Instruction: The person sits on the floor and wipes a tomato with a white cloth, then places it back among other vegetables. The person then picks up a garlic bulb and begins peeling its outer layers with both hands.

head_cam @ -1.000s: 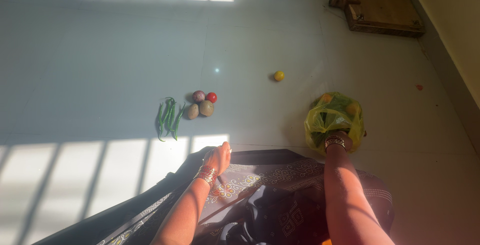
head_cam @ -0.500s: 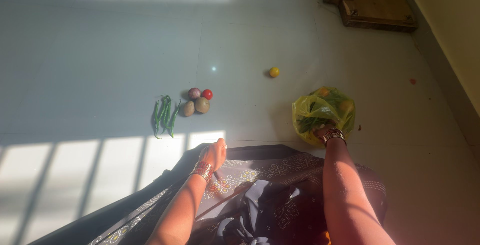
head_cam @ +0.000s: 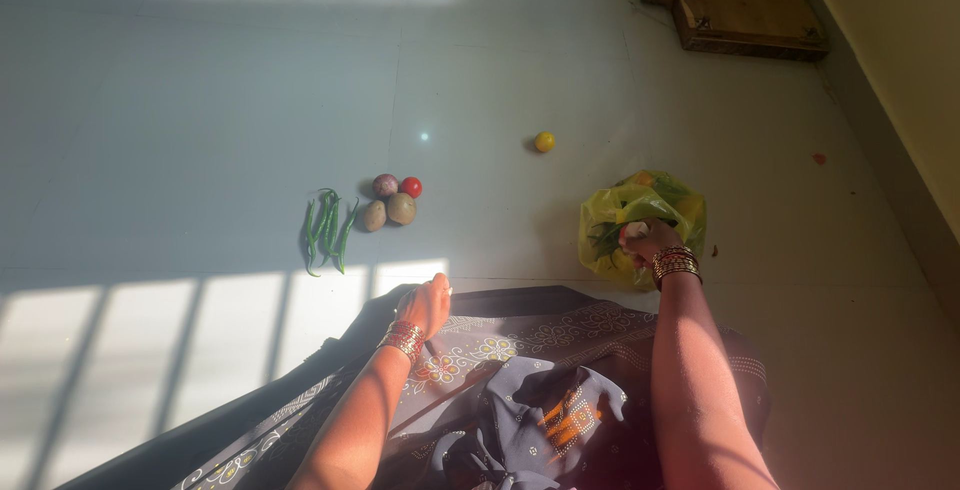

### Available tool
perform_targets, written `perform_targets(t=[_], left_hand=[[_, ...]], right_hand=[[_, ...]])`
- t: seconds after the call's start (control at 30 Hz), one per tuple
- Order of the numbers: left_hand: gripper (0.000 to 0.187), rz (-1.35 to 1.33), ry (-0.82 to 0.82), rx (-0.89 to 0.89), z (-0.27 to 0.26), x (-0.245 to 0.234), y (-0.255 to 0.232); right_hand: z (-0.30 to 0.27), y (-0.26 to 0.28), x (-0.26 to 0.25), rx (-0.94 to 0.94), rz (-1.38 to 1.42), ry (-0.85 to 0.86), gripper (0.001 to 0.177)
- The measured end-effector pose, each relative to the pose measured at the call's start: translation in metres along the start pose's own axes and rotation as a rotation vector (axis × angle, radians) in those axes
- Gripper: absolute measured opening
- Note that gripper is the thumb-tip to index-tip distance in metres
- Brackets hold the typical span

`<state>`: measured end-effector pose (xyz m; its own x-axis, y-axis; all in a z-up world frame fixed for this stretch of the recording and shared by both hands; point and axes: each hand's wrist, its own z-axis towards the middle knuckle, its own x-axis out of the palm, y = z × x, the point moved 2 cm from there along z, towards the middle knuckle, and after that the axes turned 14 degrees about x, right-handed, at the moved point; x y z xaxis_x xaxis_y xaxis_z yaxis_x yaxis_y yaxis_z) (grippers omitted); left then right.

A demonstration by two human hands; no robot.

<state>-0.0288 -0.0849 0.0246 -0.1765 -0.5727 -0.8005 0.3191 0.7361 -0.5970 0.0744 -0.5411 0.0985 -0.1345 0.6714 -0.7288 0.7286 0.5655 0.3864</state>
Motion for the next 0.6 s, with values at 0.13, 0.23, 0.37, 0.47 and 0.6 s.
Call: perform_targets(t=[0.13, 0.23, 0.37, 0.47, 0.6], left_hand=[[0.016, 0.000, -0.025, 0.022, -0.001, -0.001, -0.001], [0.017, 0.017, -0.015, 0.030, -0.002, 0.003, -0.003], [0.015, -0.067, -0.124, 0.075, 0.001, 0.010, -0.010], [0.015, -0.180, -0.223, 0.117, 0.007, 0.020, -0.031], [0.026, -0.730, -0.294, 0.122, 0.028, 0.013, -0.075]], right_hand=[[-0.015, 0.005, -0.007, -0.060, 0.045, -0.083, 0.062], [-0.029, 0.012, -0.013, -0.116, 0.031, -0.159, 0.063], [-0.057, 0.029, -0.025, -0.262, 0.136, -0.030, 0.059], [-0.093, 0.045, -0.029, -0.379, 0.161, 0.094, 0.062], [-0.154, 0.073, -0.007, -0.393, 0.296, 0.450, 0.064]])
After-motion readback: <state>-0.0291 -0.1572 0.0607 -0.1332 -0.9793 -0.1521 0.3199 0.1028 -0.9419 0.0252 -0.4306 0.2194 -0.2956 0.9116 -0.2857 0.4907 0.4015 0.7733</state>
